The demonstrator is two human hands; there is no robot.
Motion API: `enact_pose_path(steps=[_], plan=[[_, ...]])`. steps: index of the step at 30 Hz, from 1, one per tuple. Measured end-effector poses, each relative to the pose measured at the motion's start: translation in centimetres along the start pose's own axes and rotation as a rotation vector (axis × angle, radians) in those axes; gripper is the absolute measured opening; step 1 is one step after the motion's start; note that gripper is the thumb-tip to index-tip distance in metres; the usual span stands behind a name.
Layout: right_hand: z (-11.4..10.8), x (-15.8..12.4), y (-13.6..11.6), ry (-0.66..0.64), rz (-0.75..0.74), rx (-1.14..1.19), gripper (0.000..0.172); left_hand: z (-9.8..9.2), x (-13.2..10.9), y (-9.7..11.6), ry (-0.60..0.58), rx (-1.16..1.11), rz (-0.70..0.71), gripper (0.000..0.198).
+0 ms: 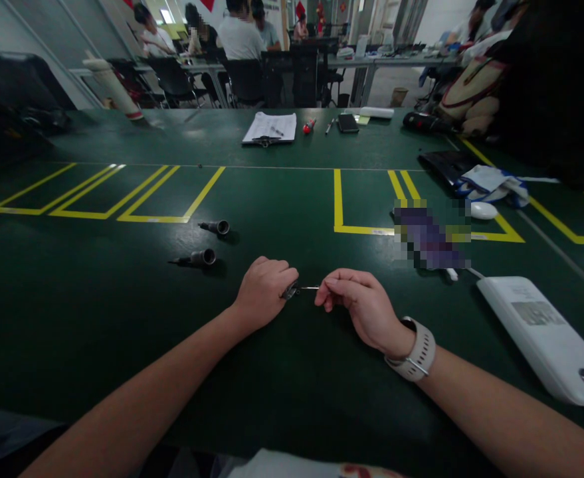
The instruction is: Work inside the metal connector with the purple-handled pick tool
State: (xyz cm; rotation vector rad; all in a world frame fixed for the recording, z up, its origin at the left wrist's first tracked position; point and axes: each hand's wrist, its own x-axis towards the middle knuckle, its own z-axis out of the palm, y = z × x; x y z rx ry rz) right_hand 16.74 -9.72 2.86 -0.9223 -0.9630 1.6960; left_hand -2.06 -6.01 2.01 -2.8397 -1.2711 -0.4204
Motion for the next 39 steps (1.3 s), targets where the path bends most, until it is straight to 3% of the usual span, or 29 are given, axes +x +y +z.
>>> enact_pose_path(steps=[15,31,39], plan=[[-0.8,0.7,0.6,0.01,0.174,0.241,0.016,-0.3,0.1,-0.6,0.014,-0.096,-0.09,0.013],[-0.4,0.3,0.9,0.1,-0.037,0.079,0.017,-0.1,0.1,-1.4,-0.033,-0.163,-0.18,0.004],[-0.6,0.2,1.3,0.129,-0.104,-0.103,0.019,-0.1,-0.2,-2.2,0.024,-0.333,-0.209,0.007]])
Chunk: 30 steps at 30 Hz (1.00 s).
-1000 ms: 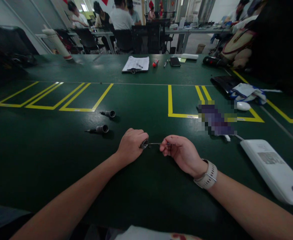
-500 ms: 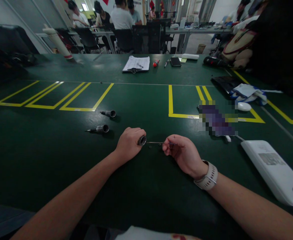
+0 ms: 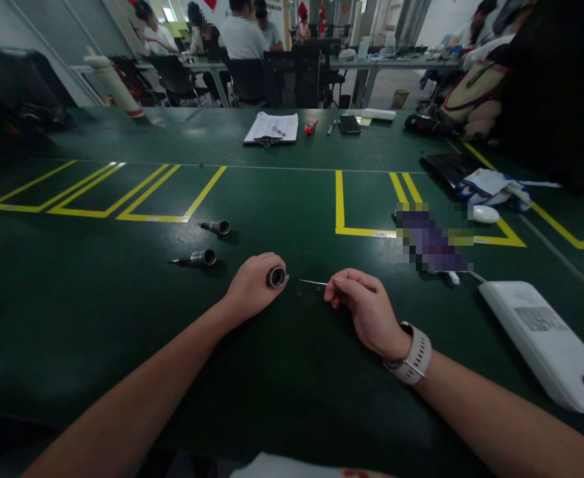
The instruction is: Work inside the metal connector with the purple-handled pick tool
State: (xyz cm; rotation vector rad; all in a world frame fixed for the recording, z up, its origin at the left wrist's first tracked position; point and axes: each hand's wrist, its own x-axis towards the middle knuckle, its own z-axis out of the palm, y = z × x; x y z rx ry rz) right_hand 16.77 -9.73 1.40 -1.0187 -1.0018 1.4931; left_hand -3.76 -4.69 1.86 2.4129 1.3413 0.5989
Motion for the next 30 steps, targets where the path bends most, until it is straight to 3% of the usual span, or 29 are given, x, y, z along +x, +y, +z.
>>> enact_pose_path(steps=[7,12,16,19,20,24,30], plan=[[0.1,0.2,0.1,-0.003,0.01,-0.024,0.018,0.5,0.0,0.4,-0.023,-0.248,0.013,0.005],[0.2,0.1,0.2,-0.001,0.01,-0.002,0.017,1.0,0.0,0.6,-0.034,-0.203,0.011,0.005],[0.2,0.1,0.2,0.126,-0.061,0.023,0.018,0.7,0.1,0.8,-0.06,-0.213,0.035,0.005],[0.0,0.3,0.2,0.2,-0.132,-0.166,0.009,0.1,0.2,0.8,-0.048,-0.242,0.062,0.003],[0.0,0.3,0.2,0.189,-0.141,-0.267,0.007,-0.1,0.3,0.7,-0.033,-0.235,0.062,0.005],[0.1,0.4,0.6,0.003,-0.208,-0.603,0.027,-1.1,0.5,0.2,0.062,-0.063,0.007,0.024],[1.5,0.8,1.9,-0.187,-0.374,-0.84,0.032,-2.5,0.2,0.0,0.115,0.1,-0.144,0.039]])
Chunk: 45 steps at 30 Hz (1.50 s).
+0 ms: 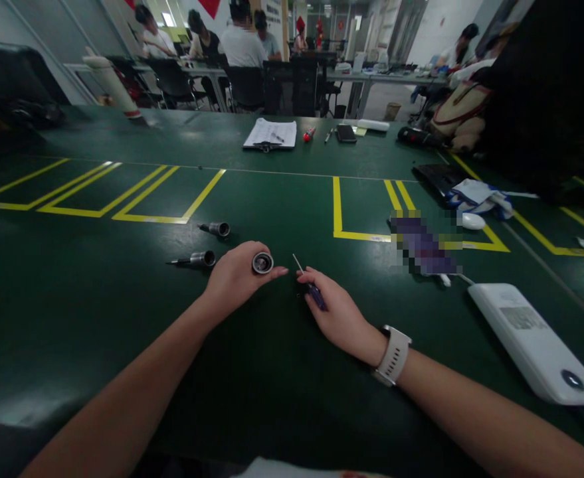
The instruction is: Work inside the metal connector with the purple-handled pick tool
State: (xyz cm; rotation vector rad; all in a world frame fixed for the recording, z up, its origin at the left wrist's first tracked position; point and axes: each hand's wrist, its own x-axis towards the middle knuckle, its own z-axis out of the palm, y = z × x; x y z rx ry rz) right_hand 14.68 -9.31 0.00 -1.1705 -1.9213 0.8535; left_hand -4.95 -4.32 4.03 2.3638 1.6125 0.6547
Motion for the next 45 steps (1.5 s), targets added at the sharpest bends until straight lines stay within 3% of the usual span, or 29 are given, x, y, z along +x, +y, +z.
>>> enact_pose_path(steps=[4,8,12,16,19,24,28,35,45], plan=[[0.5,0.0,-0.5,-0.105,-0.094,-0.104,0.032,-0.2,-0.1,0.0,0.016,-0.009,-0.081,0.038],[-0.1,-1.1,-1.2,-0.231,-0.295,-0.219,0.032,-0.1,-0.1,-0.3,0.12,-0.137,-0.124,0.037],[-1.3,-2.7,-1.9,-0.339,-0.5,-0.399,0.027,-0.2,-0.1,0.2,0.12,-0.419,-0.265,0.034],[-2.8,-4.5,-2.1,-0.378,-0.557,-0.371,0.024,-0.3,-0.2,1.5,0.098,-0.792,-0.432,0.031],[-3.8,-5.3,-2.1,-0.3,-0.465,-0.228,0.028,-0.6,0.0,2.7,0.07,-1.055,-0.52,0.031],[-5.1,-4.8,-1.7,0.084,0.158,0.365,0.011,-1.7,0.5,5.3,0.012,-1.356,-0.595,0.023],[-5.6,-4.2,-0.9,0.233,0.382,0.749,0.019,-1.4,0.6,7.0,0.039,-1.4,-0.551,0.027],[-5.6,-4.9,-0.5,0.106,0.322,0.681,0.024,0.6,-0.6,7.0,-0.036,-1.427,-0.58,0.028],[-5.9,-5.1,-1.3,0.008,0.267,0.37,0.025,0.4,-0.8,6.4,-0.065,-1.419,-0.611,0.031]])
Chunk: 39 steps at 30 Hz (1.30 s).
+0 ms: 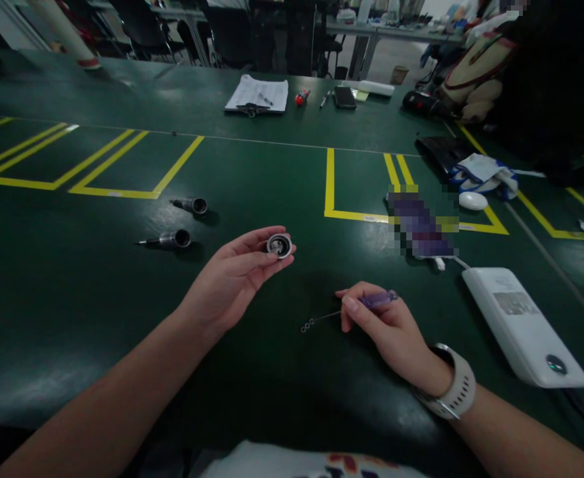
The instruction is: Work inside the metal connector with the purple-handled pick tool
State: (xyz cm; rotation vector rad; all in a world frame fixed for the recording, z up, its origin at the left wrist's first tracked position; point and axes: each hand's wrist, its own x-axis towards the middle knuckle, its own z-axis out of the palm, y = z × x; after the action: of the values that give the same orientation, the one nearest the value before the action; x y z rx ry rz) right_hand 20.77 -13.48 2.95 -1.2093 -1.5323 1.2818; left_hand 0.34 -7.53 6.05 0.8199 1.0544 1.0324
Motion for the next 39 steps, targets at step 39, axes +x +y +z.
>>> enact_pose_path(steps=[39], plan=[[1.3,-1.6,-0.7,0.015,-0.722,-0.622,0.008,1.8,-2.0,-2.9,-0.108,0.293,0.138,0.019]])
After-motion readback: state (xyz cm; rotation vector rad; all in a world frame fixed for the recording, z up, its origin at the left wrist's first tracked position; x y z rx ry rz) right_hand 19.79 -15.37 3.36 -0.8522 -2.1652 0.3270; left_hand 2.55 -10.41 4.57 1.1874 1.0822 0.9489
